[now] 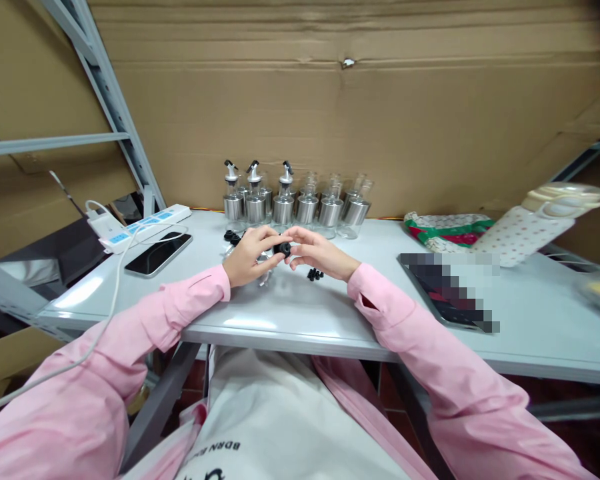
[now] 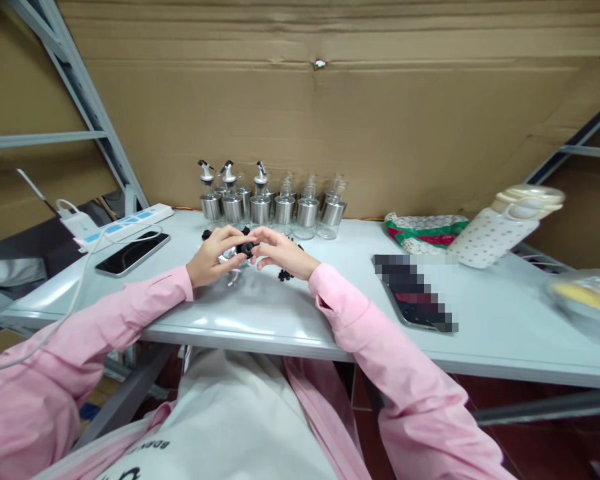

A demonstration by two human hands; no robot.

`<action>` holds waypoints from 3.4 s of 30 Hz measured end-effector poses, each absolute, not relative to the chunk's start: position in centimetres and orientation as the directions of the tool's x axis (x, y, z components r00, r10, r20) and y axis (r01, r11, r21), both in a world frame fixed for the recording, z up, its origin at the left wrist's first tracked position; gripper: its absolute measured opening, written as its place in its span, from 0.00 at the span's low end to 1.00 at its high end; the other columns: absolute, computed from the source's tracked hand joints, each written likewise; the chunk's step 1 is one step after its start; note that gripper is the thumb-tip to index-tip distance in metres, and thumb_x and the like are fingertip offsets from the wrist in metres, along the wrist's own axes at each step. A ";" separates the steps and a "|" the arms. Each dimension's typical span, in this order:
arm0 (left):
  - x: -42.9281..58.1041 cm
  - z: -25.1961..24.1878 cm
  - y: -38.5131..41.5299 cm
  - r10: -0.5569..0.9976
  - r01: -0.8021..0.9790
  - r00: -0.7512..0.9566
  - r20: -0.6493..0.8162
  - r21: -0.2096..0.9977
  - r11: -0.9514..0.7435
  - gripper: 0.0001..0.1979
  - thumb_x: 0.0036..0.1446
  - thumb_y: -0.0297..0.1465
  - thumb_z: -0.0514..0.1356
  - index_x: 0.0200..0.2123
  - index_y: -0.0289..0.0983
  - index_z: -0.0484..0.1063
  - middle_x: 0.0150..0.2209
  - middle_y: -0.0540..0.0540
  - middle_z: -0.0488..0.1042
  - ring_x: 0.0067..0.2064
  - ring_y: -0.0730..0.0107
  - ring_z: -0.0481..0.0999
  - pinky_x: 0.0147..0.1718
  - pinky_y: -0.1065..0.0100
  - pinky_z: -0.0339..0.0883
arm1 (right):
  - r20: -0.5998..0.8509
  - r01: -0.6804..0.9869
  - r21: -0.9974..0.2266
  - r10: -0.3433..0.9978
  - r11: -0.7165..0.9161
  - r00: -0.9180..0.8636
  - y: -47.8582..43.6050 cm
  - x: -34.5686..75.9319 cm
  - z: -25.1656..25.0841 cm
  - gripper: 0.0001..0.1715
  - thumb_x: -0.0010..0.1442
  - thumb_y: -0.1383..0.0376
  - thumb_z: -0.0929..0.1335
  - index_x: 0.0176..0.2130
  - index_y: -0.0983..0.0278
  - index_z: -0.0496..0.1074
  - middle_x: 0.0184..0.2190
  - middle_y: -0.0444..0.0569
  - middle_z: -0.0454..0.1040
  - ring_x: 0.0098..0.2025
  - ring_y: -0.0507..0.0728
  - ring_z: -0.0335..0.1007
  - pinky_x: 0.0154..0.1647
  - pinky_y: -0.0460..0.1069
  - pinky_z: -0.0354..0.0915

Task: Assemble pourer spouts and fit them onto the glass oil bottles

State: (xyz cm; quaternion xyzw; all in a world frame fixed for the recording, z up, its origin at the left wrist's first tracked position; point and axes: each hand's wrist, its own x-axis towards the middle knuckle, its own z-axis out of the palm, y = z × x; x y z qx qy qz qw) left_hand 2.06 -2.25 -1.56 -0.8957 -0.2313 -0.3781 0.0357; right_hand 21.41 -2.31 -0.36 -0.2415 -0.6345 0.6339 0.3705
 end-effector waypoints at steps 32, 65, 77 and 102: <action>2.7 -1.5 -3.0 0.630 0.396 0.519 0.578 0.491 -0.776 0.14 0.47 0.30 0.53 0.40 0.37 0.59 0.27 0.53 0.64 0.28 0.75 0.63 0.28 0.71 0.59 | 0.281 0.096 -0.921 0.813 0.378 -0.510 -2.1 20.8 -1.2 0.13 0.42 0.69 0.68 0.32 0.65 0.67 0.24 0.41 0.69 0.27 0.50 0.66 0.32 0.47 0.62; 2.5 -1.8 -2.7 0.574 0.372 0.420 0.703 0.444 -0.815 0.12 0.46 0.29 0.55 0.34 0.38 0.52 0.27 0.55 0.61 0.25 0.78 0.65 0.27 0.73 0.60 | 0.426 0.030 -0.868 0.774 0.496 -0.469 -2.7 20.6 -0.9 0.14 0.44 0.68 0.69 0.35 0.67 0.71 0.34 0.48 0.70 0.34 0.52 0.68 0.29 0.47 0.67; 2.4 -1.9 -2.6 0.533 0.412 0.390 0.751 0.375 -0.830 0.12 0.51 0.28 0.55 0.40 0.37 0.56 0.33 0.50 0.68 0.31 0.77 0.70 0.28 0.75 0.65 | 0.472 0.140 -0.810 0.775 0.569 -0.420 -2.2 21.3 -0.5 0.18 0.46 0.62 0.73 0.38 0.66 0.72 0.32 0.47 0.74 0.33 0.51 0.68 0.30 0.46 0.60; 2.1 -1.7 -2.3 0.361 0.413 0.583 0.728 0.117 -0.903 0.12 0.51 0.25 0.57 0.41 0.38 0.65 0.39 0.46 0.62 0.39 0.71 0.68 0.41 0.67 0.66 | 0.524 0.415 -0.741 0.841 0.528 -0.134 0.1 25.5 1.6 0.10 0.52 0.62 0.68 0.32 0.66 0.75 0.34 0.50 0.78 0.37 0.55 0.72 0.41 0.50 0.65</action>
